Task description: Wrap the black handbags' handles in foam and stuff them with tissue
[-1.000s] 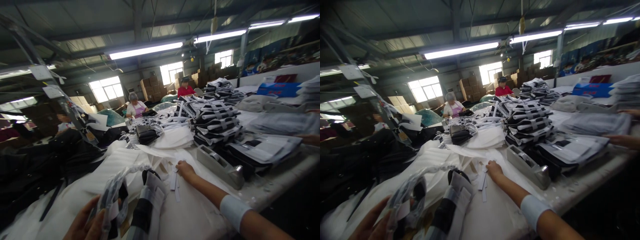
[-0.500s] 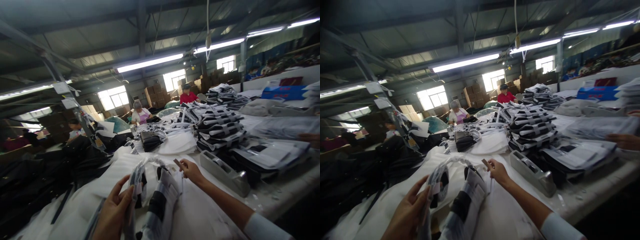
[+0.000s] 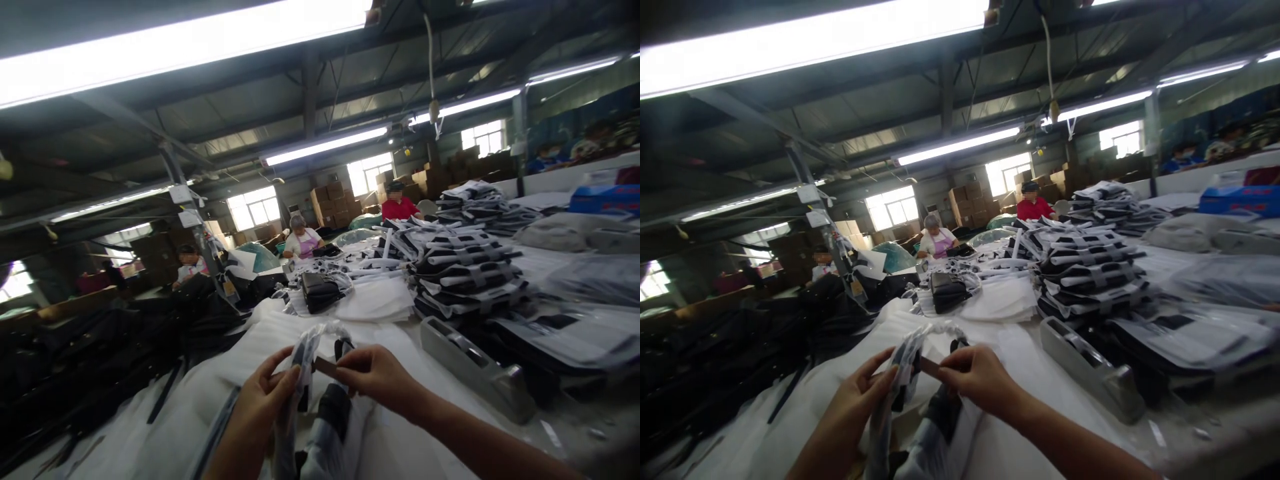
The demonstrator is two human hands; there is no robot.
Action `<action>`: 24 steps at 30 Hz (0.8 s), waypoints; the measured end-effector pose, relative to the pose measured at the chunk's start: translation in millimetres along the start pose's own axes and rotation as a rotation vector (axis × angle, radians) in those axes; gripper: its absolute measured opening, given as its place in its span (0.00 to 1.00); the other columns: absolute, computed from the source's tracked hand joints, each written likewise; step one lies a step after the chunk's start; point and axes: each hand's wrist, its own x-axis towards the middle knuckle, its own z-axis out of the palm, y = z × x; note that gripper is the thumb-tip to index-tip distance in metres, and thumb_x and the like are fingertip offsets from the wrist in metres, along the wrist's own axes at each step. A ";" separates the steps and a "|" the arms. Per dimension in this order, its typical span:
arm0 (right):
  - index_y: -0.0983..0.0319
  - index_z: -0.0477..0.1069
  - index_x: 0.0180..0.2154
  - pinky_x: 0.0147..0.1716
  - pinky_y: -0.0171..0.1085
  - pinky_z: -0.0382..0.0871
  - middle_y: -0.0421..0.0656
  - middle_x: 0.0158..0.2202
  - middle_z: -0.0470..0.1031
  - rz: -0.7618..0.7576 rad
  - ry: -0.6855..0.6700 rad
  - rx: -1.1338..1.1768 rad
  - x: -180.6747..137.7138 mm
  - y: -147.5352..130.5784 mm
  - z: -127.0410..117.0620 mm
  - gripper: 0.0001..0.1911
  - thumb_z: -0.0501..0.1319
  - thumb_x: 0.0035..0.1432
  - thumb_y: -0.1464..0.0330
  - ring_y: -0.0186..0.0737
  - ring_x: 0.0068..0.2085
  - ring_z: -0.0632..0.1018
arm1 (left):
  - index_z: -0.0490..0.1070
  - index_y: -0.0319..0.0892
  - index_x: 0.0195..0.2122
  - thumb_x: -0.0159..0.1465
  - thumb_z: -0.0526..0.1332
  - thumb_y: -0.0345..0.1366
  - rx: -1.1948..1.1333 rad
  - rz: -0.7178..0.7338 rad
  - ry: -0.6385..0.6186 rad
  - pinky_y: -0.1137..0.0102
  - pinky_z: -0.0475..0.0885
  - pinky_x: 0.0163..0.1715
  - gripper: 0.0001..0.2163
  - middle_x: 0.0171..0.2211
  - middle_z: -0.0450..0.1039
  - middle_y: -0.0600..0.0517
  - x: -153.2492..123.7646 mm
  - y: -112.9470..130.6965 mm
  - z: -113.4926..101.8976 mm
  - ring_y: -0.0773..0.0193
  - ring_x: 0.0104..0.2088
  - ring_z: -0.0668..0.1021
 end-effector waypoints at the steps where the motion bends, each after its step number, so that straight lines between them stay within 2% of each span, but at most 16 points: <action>1: 0.63 0.83 0.30 0.21 0.32 0.60 0.39 0.19 0.73 -0.023 0.003 -0.022 2.3 -0.7 4.4 0.19 0.71 0.49 0.53 0.33 0.21 0.71 | 0.67 0.40 0.58 0.50 0.74 0.51 0.023 0.007 -0.006 0.71 0.75 0.32 0.37 0.31 0.82 0.49 -2.4 0.9 0.0 0.58 0.32 0.82; 4: 0.64 0.82 0.25 0.21 0.32 0.53 0.36 0.17 0.69 -0.045 -0.016 0.047 6.6 -6.5 19.2 0.14 0.74 0.45 0.58 0.31 0.21 0.66 | 0.67 0.38 0.58 0.52 0.73 0.52 0.078 0.025 -0.049 0.72 0.73 0.32 0.36 0.31 0.82 0.49 -9.2 5.5 0.9 0.59 0.32 0.82; 7: 0.63 0.83 0.30 0.23 0.31 0.52 0.35 0.19 0.68 -0.034 -0.047 0.194 7.4 -13.1 31.7 0.13 0.74 0.44 0.61 0.29 0.22 0.62 | 0.69 0.37 0.57 0.54 0.72 0.50 0.115 0.043 -0.115 0.72 0.73 0.34 0.33 0.32 0.81 0.48 -13.3 12.6 1.8 0.60 0.34 0.81; 10: 0.64 0.81 0.33 0.22 0.31 0.49 0.33 0.19 0.64 0.072 -0.169 0.441 2.5 -16.6 37.4 0.13 0.72 0.46 0.63 0.26 0.21 0.56 | 0.71 0.37 0.54 0.53 0.72 0.51 0.160 0.051 -0.169 0.73 0.70 0.29 0.32 0.29 0.80 0.49 -13.4 18.3 -0.6 0.62 0.29 0.79; 13: 0.66 0.78 0.30 0.25 0.30 0.54 0.35 0.22 0.65 0.178 -0.281 0.645 -8.8 -20.6 38.2 0.11 0.70 0.43 0.66 0.27 0.23 0.61 | 0.73 0.37 0.51 0.53 0.72 0.51 0.235 0.080 -0.177 0.75 0.66 0.25 0.30 0.24 0.77 0.53 -12.4 20.5 -5.7 0.66 0.24 0.75; 16: 0.64 0.76 0.30 0.30 0.31 0.60 0.38 0.26 0.68 0.232 -0.277 0.719 -19.2 -25.1 40.1 0.13 0.70 0.44 0.63 0.30 0.28 0.67 | 0.72 0.36 0.52 0.55 0.70 0.48 0.350 0.121 -0.176 0.75 0.60 0.22 0.28 0.21 0.72 0.55 -13.5 21.4 -9.4 0.69 0.21 0.70; 18: 0.64 0.74 0.28 0.29 0.32 0.59 0.37 0.24 0.66 0.227 -0.252 0.714 -22.0 -26.2 43.8 0.15 0.70 0.47 0.58 0.30 0.26 0.65 | 0.70 0.37 0.54 0.57 0.68 0.48 0.402 0.129 -0.191 0.75 0.57 0.22 0.27 0.21 0.71 0.56 -15.4 22.5 -10.3 0.70 0.21 0.67; 22: 0.63 0.67 0.21 0.22 0.34 0.44 0.31 0.16 0.55 0.178 -0.144 0.567 -18.8 -23.1 55.2 0.23 0.71 0.48 0.52 0.27 0.21 0.53 | 0.70 0.37 0.55 0.58 0.66 0.48 0.457 0.128 -0.205 0.75 0.53 0.20 0.27 0.20 0.66 0.58 -17.7 24.7 -11.0 0.71 0.20 0.63; 24: 0.63 0.66 0.20 0.22 0.35 0.40 0.31 0.16 0.53 0.177 -0.083 0.529 -16.9 -21.3 60.9 0.25 0.71 0.48 0.52 0.27 0.21 0.51 | 0.70 0.38 0.55 0.58 0.65 0.48 0.479 0.138 -0.208 0.74 0.53 0.20 0.27 0.21 0.65 0.59 -16.6 24.0 -12.4 0.71 0.20 0.62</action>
